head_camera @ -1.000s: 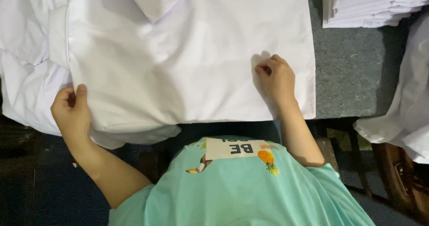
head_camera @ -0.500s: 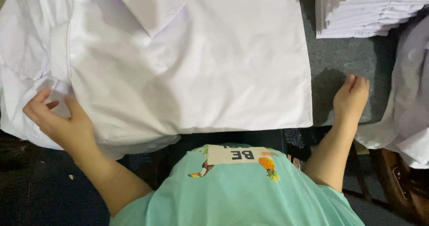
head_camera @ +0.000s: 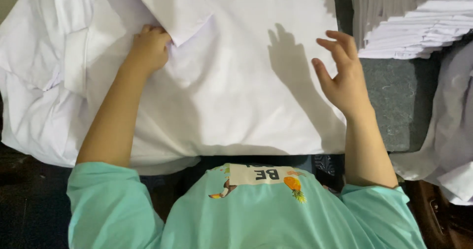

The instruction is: Folding a white collared shirt on a flat surface in a production environment

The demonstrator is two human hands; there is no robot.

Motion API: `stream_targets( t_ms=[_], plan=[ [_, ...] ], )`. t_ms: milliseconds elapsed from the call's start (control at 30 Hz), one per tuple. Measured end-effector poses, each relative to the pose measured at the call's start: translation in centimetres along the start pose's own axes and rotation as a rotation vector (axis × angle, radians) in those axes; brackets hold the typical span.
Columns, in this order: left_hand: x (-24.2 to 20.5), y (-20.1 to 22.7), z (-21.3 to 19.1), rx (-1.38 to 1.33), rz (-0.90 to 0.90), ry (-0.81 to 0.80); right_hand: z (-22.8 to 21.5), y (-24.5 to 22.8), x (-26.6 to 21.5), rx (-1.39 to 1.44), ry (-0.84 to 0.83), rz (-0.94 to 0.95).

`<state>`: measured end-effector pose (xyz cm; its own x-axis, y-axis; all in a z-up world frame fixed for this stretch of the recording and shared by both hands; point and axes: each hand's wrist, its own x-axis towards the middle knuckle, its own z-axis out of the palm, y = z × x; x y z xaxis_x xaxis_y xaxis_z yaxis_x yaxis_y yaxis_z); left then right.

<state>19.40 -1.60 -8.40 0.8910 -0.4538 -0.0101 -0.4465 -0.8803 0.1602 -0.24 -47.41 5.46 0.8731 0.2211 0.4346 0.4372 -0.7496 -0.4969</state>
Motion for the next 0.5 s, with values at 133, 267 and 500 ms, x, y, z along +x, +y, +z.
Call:
stream_targets(
  t_ms=[133, 267, 500],
  plan=[
    [4.5, 0.5, -6.4, -0.326, 0.425, 0.345, 1.6, -0.5, 3.0, 0.082, -0.102, 0.026],
    [6.2, 1.1, -9.3, -0.304, 0.077, 0.496, 4.6, 1.9, 5.6, 0.085, -0.153, -0.013],
    [5.7, 7.7, -2.8, -0.084, -0.359, 0.121, 15.3, 2.9, 10.5, -0.042, -0.409, 0.035]
  ],
)
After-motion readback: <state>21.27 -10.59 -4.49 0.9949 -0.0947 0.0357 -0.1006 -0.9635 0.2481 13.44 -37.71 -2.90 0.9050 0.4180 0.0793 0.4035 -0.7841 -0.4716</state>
